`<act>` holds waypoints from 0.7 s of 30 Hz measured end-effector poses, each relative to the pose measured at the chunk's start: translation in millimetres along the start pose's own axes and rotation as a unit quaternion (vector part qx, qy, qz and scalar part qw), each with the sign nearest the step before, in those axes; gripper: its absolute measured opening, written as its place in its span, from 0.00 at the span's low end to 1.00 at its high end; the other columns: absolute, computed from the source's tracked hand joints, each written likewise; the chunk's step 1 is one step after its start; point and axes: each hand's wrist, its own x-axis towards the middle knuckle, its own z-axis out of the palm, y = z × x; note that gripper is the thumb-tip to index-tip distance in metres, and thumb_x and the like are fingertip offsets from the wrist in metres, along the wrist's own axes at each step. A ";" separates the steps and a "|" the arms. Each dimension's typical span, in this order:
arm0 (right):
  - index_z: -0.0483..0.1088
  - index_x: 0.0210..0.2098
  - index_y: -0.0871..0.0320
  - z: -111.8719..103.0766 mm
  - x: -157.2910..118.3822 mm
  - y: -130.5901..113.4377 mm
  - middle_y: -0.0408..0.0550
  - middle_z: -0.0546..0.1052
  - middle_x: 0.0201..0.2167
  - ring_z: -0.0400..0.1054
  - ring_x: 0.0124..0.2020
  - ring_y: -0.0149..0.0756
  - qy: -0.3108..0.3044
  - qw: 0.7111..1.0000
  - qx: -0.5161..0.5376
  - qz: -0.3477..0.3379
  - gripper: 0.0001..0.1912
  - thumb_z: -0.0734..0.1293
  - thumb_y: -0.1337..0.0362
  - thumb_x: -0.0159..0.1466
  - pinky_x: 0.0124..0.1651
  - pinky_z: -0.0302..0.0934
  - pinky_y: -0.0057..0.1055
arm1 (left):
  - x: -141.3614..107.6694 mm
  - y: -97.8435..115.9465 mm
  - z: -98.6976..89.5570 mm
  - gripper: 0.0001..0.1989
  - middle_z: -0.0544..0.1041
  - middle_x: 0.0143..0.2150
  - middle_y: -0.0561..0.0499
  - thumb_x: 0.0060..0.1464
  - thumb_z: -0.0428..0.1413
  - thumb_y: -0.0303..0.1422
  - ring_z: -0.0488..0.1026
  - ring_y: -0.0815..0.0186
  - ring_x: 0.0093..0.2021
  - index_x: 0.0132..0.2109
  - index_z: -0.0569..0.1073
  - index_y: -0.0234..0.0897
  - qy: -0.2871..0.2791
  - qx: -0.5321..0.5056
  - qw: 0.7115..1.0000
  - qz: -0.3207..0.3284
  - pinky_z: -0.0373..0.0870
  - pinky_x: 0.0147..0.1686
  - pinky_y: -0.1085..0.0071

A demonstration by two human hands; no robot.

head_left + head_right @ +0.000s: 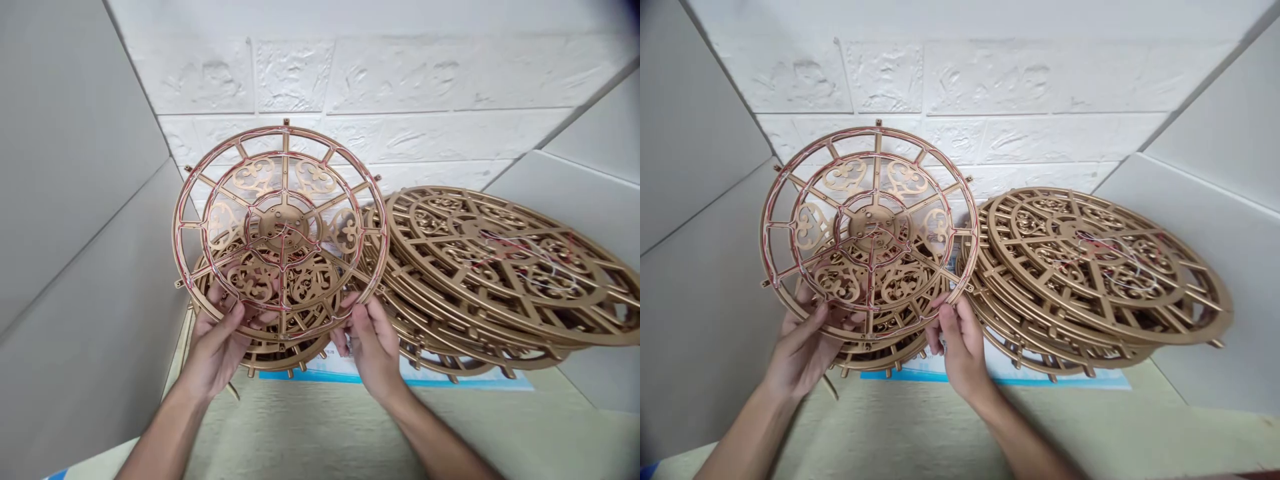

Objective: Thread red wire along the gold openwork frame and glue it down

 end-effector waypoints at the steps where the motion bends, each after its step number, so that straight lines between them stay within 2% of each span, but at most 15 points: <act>1: 0.63 0.34 0.52 0.2 0.7 -1.2 0.32 0.62 0.12 0.54 0.12 0.26 0.003 1.000 0.003 0.004 0.18 0.64 0.44 0.66 0.16 0.51 0.22 | 0.0 -0.4 -0.1 0.35 0.80 0.51 0.54 0.45 0.71 0.31 0.80 0.61 0.47 0.59 0.70 0.58 -0.005 0.005 1.000 -0.003 0.75 0.54 0.60; 4: 0.63 0.35 0.52 0.8 1.7 -3.1 0.32 0.63 0.13 0.55 0.12 0.26 0.013 1.000 0.010 0.011 0.19 0.64 0.43 0.65 0.15 0.52 0.23 | -0.5 -1.4 0.0 0.36 0.79 0.53 0.52 0.47 0.70 0.31 0.79 0.58 0.50 0.61 0.68 0.57 -0.014 0.018 1.000 -0.007 0.76 0.54 0.58; 15: 0.69 0.40 0.52 -1.3 0.2 -1.3 0.34 0.66 0.14 0.58 0.13 0.28 0.045 0.998 0.039 0.019 0.19 0.66 0.44 0.64 0.14 0.53 0.23 | -3.6 0.7 -1.1 0.34 0.80 0.50 0.46 0.47 0.68 0.31 0.78 0.53 0.51 0.61 0.69 0.49 -0.063 0.058 0.996 -0.018 0.78 0.51 0.56; 18: 0.71 0.44 0.52 -1.4 0.6 -6.1 0.39 0.71 0.19 0.65 0.17 0.32 0.042 0.998 0.053 0.020 0.23 0.68 0.42 0.61 0.15 0.56 0.26 | -5.2 0.1 -1.8 0.33 0.80 0.49 0.46 0.48 0.69 0.32 0.78 0.52 0.50 0.61 0.69 0.48 -0.075 0.068 0.994 -0.027 0.79 0.49 0.56; 21: 0.73 0.47 0.51 -2.2 -0.1 -13.3 0.46 0.77 0.28 0.73 0.27 0.39 0.015 0.997 0.071 0.036 0.25 0.71 0.43 0.57 0.20 0.64 0.31 | -9.0 -2.3 2.3 0.34 0.80 0.49 0.45 0.45 0.70 0.35 0.79 0.52 0.48 0.59 0.70 0.47 -0.082 0.080 0.992 -0.045 0.79 0.48 0.56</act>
